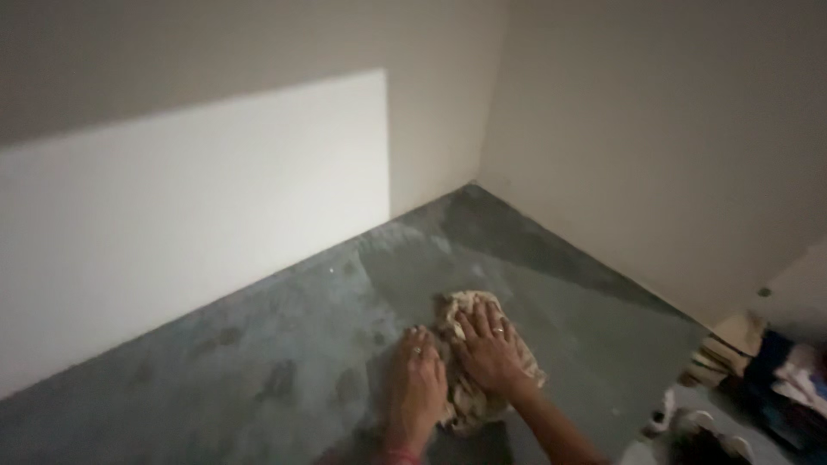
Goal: The person wipes a gray floor surface with a cloth, then cleans several pairs of shoes on the floor using the same cloth. The person handles each shoe individually, wiping the exterior surfaces.
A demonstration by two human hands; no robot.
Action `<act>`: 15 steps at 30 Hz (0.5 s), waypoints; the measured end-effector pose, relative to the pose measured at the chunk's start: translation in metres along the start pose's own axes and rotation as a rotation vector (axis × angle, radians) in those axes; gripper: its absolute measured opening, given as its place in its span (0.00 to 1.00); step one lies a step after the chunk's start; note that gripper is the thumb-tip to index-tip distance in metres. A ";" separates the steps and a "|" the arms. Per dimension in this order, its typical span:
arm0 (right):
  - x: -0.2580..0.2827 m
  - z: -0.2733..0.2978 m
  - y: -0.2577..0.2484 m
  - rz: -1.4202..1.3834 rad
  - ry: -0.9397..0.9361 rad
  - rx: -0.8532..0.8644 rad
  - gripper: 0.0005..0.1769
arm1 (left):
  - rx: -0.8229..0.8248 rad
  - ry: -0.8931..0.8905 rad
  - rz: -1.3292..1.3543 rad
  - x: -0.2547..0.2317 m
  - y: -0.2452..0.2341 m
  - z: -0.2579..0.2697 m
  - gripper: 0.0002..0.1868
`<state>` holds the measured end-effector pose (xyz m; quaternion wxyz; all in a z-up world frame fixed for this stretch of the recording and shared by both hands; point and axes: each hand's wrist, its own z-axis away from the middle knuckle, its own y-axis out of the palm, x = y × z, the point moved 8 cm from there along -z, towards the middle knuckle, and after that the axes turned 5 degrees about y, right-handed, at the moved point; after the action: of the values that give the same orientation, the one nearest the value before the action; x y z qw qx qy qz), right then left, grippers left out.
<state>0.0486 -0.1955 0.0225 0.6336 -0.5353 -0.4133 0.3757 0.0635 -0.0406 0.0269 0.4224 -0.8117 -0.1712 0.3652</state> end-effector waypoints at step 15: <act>-0.033 0.111 -0.010 0.164 -0.058 0.083 0.35 | 0.052 -0.196 0.156 -0.043 0.005 0.022 0.28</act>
<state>-0.0667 -0.1867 0.0380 0.6102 -0.5296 -0.3702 0.4584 0.0178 -0.0561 0.0341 0.3951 -0.7717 -0.1386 0.4787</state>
